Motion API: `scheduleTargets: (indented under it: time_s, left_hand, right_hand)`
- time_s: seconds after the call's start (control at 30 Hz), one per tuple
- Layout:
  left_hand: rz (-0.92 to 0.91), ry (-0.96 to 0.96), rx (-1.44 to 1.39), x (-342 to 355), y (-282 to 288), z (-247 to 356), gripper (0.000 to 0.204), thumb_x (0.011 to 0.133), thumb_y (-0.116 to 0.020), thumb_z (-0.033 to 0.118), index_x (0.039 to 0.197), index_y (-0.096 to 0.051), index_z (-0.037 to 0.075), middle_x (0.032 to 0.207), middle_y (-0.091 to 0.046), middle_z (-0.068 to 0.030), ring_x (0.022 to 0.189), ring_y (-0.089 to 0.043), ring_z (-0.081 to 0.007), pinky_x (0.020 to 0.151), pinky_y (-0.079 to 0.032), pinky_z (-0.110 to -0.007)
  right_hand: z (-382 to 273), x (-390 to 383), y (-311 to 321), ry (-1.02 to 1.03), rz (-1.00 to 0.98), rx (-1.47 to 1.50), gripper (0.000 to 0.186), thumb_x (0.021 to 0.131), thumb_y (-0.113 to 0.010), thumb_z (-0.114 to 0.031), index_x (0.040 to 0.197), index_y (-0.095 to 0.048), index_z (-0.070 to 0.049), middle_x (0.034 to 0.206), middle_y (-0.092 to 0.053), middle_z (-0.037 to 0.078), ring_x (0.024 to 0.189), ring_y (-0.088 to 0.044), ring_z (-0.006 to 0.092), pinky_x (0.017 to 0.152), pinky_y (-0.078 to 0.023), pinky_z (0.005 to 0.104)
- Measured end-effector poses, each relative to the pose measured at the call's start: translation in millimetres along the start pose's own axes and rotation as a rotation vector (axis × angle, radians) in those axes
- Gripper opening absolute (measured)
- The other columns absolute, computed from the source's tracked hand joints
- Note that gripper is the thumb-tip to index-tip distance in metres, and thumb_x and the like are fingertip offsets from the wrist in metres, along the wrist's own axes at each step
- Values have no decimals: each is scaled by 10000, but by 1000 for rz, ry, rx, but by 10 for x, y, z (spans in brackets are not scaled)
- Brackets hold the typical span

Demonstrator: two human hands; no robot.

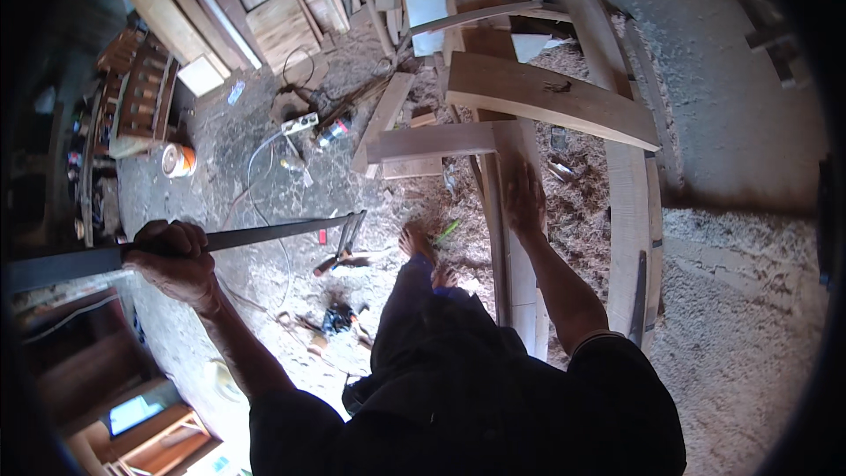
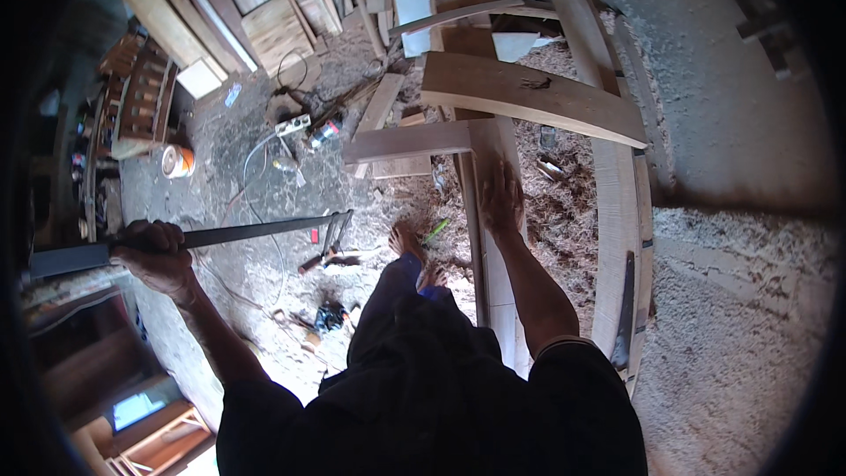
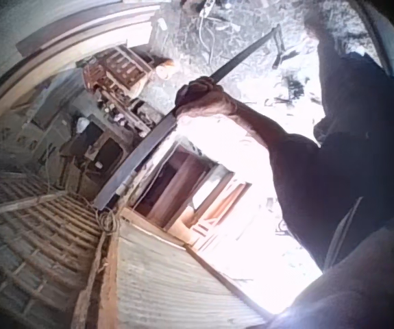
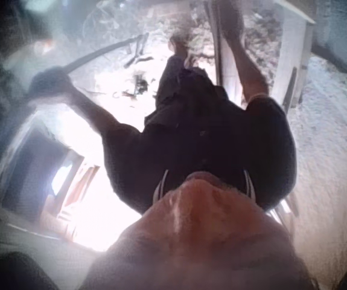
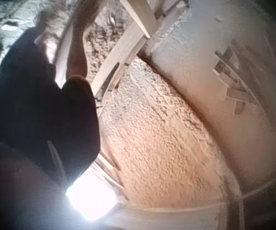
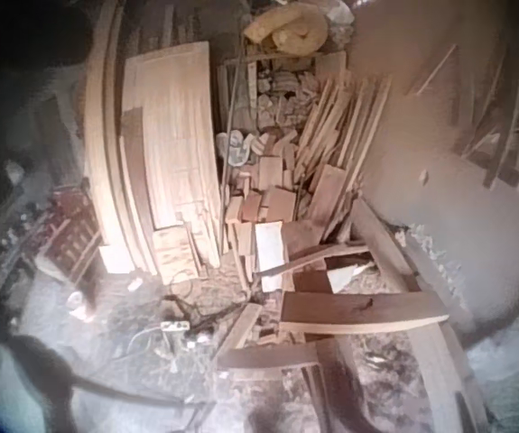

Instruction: The person measures and marks a wooden plank with a tape measure and pencil, then uses a hand saw to cut the plank. They also use a chisel to carve a notch and a sanding block to smooth the surface. The person handles the plank repeatedly, inspecting and adjusting it throughout the process.

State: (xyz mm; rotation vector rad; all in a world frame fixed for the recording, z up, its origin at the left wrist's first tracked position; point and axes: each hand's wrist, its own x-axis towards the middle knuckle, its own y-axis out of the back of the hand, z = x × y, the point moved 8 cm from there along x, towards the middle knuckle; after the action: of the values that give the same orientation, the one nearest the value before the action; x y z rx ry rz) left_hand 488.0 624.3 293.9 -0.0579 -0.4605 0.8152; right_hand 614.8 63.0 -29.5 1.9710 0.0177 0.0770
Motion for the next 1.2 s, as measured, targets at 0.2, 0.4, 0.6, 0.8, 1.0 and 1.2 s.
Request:
scheduleTargets:
  time_s: [0.2, 0.4, 0.6, 0.8, 1.0, 1.2]
  left_hand:
    - [-325, 4, -251, -193, -258, 104, 779, 955, -291, 741, 968, -650, 49, 492, -398, -19, 364, -376, -140, 358, -352, -299]
    - [-344, -31, -346, -226, -395, 546, 759, 948, -323, 743, 922, -591, 33, 636, -471, -85, 384, -461, -183, 353, -452, -321]
    - [-308, -104, -368, -214, -326, 1047, 658, 938, -454, 700, 808, -506, 56, 597, -425, -56, 506, -432, -180, 391, -435, -296]
    - [-218, -294, -244, -524, -300, 1556, 539, 919, -611, 616, 878, -503, 90, 548, -405, -10, 432, -395, -134, 395, -382, -258]
    - [-140, -541, -99, -867, -520, 2184, 328, 1071, -462, 357, 1191, -517, 58, 587, -348, 12, 384, -267, -68, 352, -269, -223]
    - [28, -680, 187, -848, -846, 3258, 223, 1025, -505, 242, 886, -516, 68, 651, -309, 37, 470, -218, -85, 416, -207, -216]
  right_hand:
    - [-48, -26, -9, -28, -23, -101, 664, 1032, -420, -406, 1578, -232, -78, 1561, -338, 236, 1408, -380, 414, 1161, -299, 502]
    - [-81, 2, -19, -3, -50, -111, 672, 1027, -431, -387, 1580, -221, -67, 1554, -333, 255, 1390, -384, 441, 1153, -301, 511]
    - [-112, -26, 28, -17, -58, -137, 656, 1012, -477, -333, 1566, -256, -59, 1537, -353, 253, 1383, -385, 448, 1126, -331, 515]
    - [-119, -13, -5, 46, -5, -99, 622, 1007, -489, -336, 1535, -320, -52, 1511, -393, 250, 1340, -430, 456, 1094, -365, 529]
    - [45, 11, -142, 42, 1, -56, 608, 998, -511, -324, 1518, -350, -52, 1481, -430, 249, 1320, -452, 455, 1080, -378, 530]
    - [-615, 204, 432, 521, 145, 150, 569, 971, -567, -268, 1474, -414, -53, 1411, -504, 250, 1266, -508, 452, 1063, -412, 517]
